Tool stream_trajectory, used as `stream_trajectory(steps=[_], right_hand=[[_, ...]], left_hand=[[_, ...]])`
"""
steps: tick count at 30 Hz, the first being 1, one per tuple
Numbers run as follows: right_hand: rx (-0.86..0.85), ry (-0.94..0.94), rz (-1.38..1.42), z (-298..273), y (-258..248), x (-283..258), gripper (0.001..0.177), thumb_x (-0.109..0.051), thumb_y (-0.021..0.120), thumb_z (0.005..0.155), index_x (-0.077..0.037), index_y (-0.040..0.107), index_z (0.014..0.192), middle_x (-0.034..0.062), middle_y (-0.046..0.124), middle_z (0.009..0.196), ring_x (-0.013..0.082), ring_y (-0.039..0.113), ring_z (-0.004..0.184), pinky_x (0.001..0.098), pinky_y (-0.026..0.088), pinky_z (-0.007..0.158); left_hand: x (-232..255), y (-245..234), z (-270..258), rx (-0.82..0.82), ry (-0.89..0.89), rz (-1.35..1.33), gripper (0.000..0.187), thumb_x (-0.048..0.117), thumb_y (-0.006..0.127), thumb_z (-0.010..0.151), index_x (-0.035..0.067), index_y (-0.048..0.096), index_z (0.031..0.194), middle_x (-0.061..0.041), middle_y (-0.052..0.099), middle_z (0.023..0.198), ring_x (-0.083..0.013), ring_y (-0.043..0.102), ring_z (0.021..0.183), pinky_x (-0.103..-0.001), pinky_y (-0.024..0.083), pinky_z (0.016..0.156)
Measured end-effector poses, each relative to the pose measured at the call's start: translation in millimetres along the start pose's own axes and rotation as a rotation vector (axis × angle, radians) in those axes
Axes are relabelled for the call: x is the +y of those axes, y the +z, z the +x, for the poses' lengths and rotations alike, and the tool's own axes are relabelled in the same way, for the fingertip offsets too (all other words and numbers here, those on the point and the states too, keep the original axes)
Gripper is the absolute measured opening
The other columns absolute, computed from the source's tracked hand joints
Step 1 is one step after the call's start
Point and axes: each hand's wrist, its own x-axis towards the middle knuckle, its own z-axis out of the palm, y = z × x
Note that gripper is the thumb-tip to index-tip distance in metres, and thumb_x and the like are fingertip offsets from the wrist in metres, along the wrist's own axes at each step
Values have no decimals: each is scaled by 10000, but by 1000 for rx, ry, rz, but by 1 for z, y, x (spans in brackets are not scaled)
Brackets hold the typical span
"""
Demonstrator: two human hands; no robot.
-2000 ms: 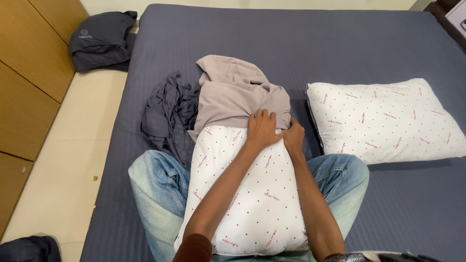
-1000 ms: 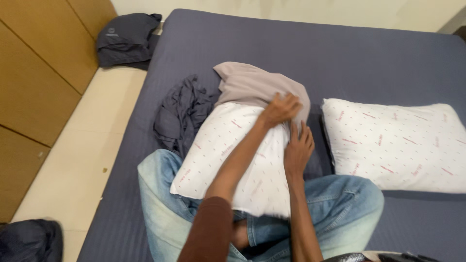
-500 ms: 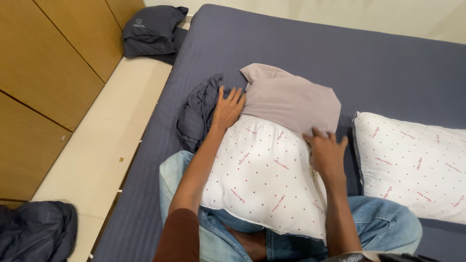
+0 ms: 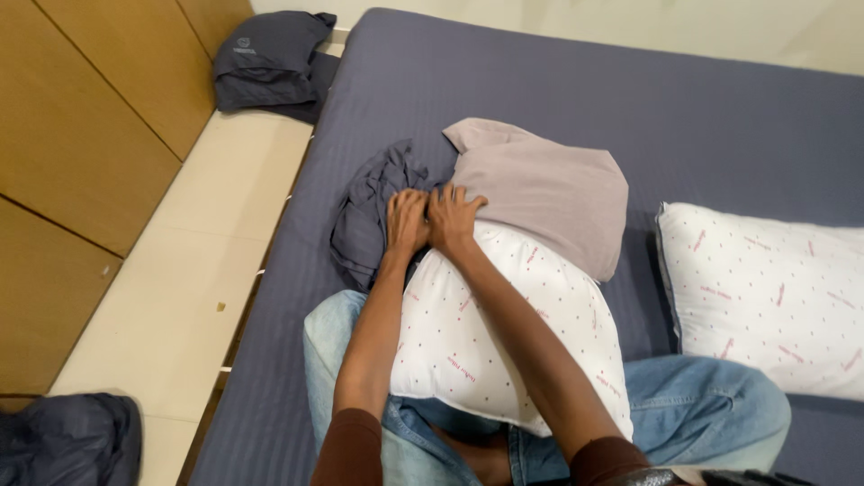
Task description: The person sits cross-legged on a bed and puts pillowcases onto pillows. They remove a dark blue pillowcase from one pillow, then put a light grey pillowcase onto a white pillow, and finally stuff that pillow into the dark blue pillowcase by hand.
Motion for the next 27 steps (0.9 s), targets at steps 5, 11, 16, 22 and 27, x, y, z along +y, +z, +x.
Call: stream_trajectory(steps=[5,11,16,22,27], right_hand=[[149,20,-38,9,-9,37,293,-187,750,783,-160,694,1069,36,555,1165,275,525,1097,501,466,678],[511,-208,-11,-14,-85,95,311,-120,739,766,-117,704,1075,57,637,1103,275,614,888,418,485,574],[648,-120,306,-10,-95,124,472,28,636,822,-111,728,1264,104,711,952,298,687,721,442,501,573],[371,188,466,-43,-59,280,488,-138,732,813,-83,688,1297,123,690,1079,315,667,906,441,507,735],[-191,240,634,-138,-12,386,583,-277,812,806,-60,655,1324,140,672,1184,330,649,1059,440,512,870]], left_hand=[[67,-73,18,-114,54,170,570,282,791,752,34,616,1234,-156,714,1057,-343,631,1061,-632,376,960],[163,-153,18,-126,32,306,270,65,665,941,74,566,1192,-113,735,824,-303,731,716,-539,496,810],[184,-223,25,-70,-27,-54,167,49,597,971,72,579,1136,-136,757,1011,-351,741,791,-486,531,674],[158,-248,27,125,-96,-657,411,283,699,955,54,594,1279,-168,718,1277,-309,695,1189,-414,547,1012],[136,-192,43,-156,-355,-985,664,440,775,881,102,559,1409,-196,615,1380,-339,616,1275,-437,515,1028]])
